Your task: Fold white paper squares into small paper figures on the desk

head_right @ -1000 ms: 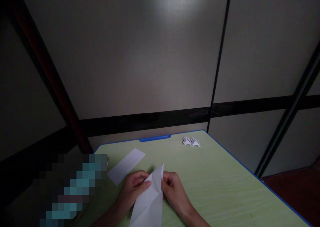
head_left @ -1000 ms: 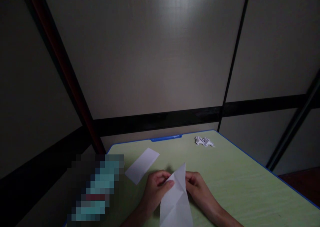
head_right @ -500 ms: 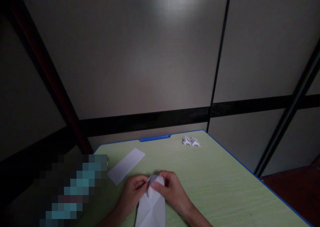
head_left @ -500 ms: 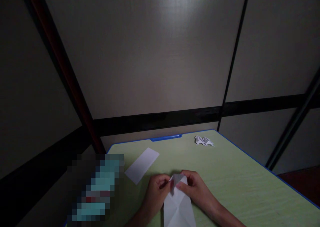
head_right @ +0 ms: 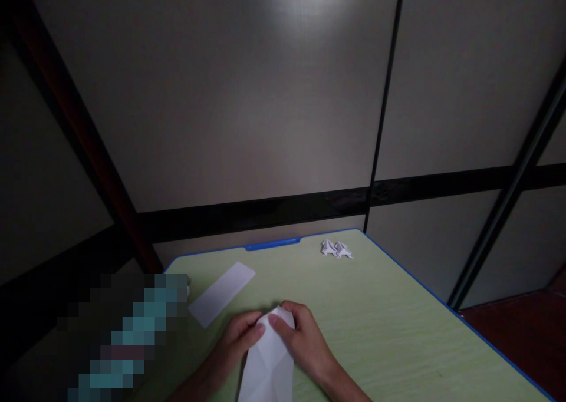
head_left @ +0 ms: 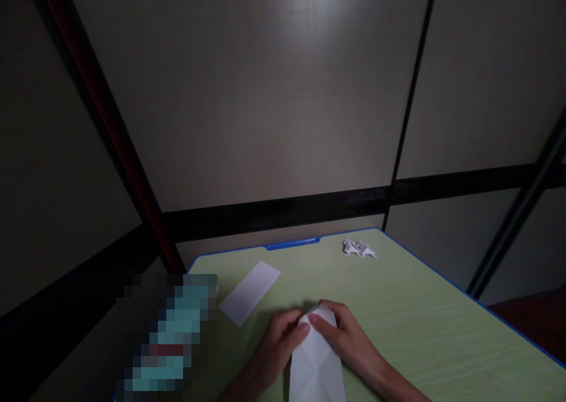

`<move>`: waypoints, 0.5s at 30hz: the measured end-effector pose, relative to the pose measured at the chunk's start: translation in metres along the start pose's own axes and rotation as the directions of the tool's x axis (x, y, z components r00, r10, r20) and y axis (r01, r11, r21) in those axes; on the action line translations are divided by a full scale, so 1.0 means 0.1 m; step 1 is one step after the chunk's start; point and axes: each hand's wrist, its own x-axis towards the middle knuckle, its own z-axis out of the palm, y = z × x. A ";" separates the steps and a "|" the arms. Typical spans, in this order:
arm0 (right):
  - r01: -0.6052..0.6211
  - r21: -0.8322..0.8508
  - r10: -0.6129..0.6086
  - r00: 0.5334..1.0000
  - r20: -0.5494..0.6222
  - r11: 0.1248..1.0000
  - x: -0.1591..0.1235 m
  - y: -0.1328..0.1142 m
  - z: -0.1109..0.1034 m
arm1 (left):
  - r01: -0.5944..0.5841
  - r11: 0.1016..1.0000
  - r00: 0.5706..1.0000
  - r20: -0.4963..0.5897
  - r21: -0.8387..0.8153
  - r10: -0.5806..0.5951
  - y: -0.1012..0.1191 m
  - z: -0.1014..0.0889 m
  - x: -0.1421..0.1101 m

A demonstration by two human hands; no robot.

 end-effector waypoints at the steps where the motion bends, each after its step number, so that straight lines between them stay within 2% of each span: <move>1: 0.007 0.000 -0.007 1.000 -0.001 1.000 0.00 -0.01 0.00 | -0.013 1.000 0.999 0.035 -0.002 0.013 0.01 0.01 0.01; 6: 0.156 0.017 -0.156 0.984 0.084 0.988 -0.02 -0.08 -0.02 | -0.052 0.998 0.998 0.026 0.047 0.051 0.00 0.02 0.06; 11: 0.384 -0.066 -0.372 0.917 0.144 0.921 -0.04 -0.17 -0.07 | -0.051 0.997 0.998 0.027 0.049 0.050 -0.04 0.01 0.09; 13: 0.402 -0.081 -0.387 0.910 0.149 0.912 -0.05 -0.19 -0.09 | -0.060 0.998 0.998 0.014 -0.015 0.060 -0.03 0.01 0.08; 15: 0.373 -0.081 -0.362 0.924 0.127 0.924 -0.04 -0.20 -0.10 | -0.058 0.994 0.998 0.021 -0.089 0.061 -0.01 0.01 0.06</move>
